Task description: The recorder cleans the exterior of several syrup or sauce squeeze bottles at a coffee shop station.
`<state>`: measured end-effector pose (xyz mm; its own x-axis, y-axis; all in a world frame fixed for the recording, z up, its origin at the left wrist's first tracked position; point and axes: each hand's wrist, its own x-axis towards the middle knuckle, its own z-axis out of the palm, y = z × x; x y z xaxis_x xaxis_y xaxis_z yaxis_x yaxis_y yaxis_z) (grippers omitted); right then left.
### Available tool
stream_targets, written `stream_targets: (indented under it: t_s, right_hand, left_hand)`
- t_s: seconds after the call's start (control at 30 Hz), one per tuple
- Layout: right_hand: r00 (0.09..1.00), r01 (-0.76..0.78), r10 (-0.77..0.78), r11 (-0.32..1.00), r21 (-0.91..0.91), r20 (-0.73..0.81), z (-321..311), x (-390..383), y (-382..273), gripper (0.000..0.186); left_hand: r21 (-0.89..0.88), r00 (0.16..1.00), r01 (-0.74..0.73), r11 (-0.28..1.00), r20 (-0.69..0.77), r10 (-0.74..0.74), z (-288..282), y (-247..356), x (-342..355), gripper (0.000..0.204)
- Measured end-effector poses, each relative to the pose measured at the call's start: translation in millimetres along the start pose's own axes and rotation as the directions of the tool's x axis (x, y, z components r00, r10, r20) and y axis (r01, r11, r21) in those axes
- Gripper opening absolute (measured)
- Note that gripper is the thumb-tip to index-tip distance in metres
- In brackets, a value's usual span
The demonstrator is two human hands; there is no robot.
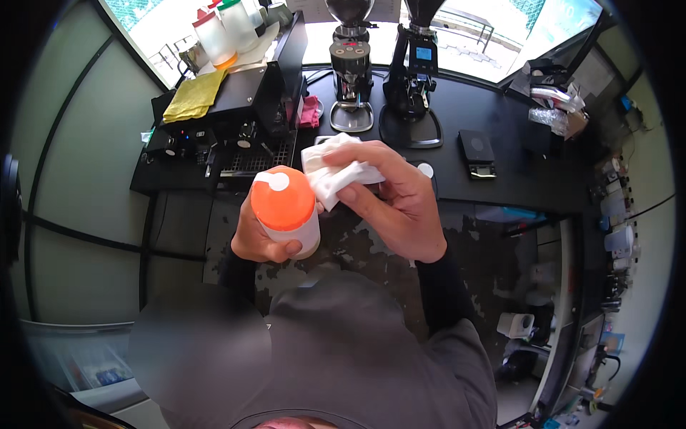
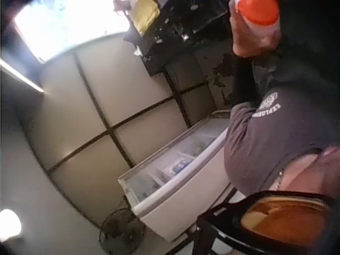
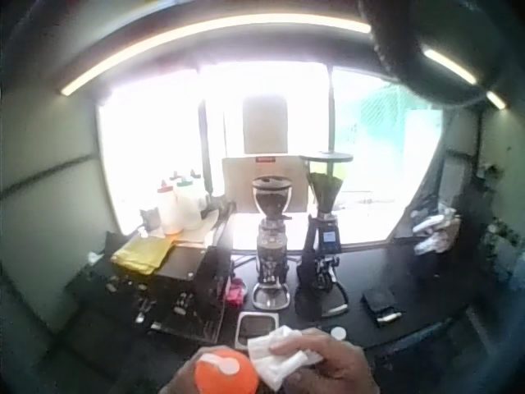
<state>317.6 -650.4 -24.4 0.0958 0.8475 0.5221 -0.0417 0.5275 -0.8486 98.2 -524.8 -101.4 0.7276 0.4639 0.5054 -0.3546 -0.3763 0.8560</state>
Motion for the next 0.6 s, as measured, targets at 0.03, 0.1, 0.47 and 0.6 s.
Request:
stream_targets:
  t_s: [0.03,0.1,0.47,0.6]
  right_hand:
    - [0.996,0.04,-0.034,0.997,-0.073,0.087,-2,-1,0,0.036]
    - [0.981,0.099,-0.063,0.975,-0.197,0.183,-6,-3,-4,0.033]
    - [0.966,0.172,-0.053,0.864,-0.474,0.254,-6,-27,-37,0.027]
    - [0.951,0.237,-0.101,0.846,-0.478,0.292,2,-20,-27,0.028]
  left_hand:
    - [-0.012,0.999,0.037,0.999,0.034,-0.037,6,3,-4,0.102]
    - [-0.076,0.993,0.11,0.991,0.044,-0.107,18,11,-12,0.103]
    - [-0.159,0.902,0.232,0.96,0.405,-0.151,35,36,-18,0.089]
    - [-0.144,0.893,0.157,0.977,0.442,-0.078,23,31,-17,0.089]
